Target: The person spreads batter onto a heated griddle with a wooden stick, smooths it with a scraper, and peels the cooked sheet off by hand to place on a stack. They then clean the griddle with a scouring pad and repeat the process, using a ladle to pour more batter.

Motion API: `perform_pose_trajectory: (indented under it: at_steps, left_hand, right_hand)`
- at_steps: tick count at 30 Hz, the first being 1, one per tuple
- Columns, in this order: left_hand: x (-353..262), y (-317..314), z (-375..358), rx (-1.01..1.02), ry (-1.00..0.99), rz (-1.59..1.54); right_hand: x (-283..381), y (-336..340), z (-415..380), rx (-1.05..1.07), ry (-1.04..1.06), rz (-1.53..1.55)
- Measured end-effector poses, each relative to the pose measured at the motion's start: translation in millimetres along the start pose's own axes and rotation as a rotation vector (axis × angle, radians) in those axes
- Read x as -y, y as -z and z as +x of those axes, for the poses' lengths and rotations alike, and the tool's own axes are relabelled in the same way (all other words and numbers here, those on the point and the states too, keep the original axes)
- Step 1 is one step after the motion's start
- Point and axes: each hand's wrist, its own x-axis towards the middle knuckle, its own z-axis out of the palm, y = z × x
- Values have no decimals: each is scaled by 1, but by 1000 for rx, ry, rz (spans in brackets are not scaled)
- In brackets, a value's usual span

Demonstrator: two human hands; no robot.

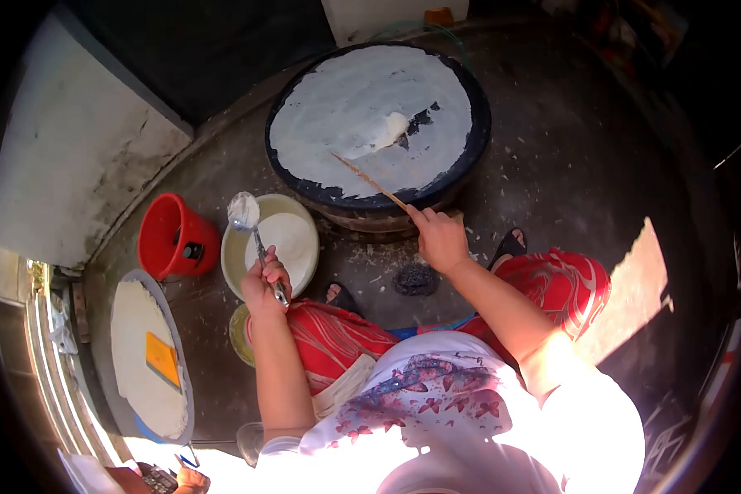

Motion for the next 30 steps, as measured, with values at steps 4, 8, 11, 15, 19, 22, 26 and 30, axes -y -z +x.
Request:
perform_pose_trajectory:
  at_steps: [4,8,11,15,19,22,26,30]
  left_hand:
    - [-2,2,2,-11,29,2]
    - [-1,2,2,-2,35,18]
    - [3,-4,0,-20,12,19]
    - [5,-7,-3,-51,-25,73]
    - [1,-3,-1,-54,5,15]
    - [1,-2,1,-42,10,15]
    - [0,-2,0,-54,21,43]
    - [-1,-3,-2,-54,56,60]
  right_hand:
    - [-54,-2,18,-68,-137,-190]
    - [-44,13,15,-96,-310,59]
    - [-33,8,1,-49,-181,49]
    - [-81,11,13,-47,-269,-285]
    - [-78,20,6,-41,-440,-73]
    - [-94,11,12,-58,-479,328]
    - [-158,3,41,-60,-604,602]
    - [-145,25,37,167,-582,755]
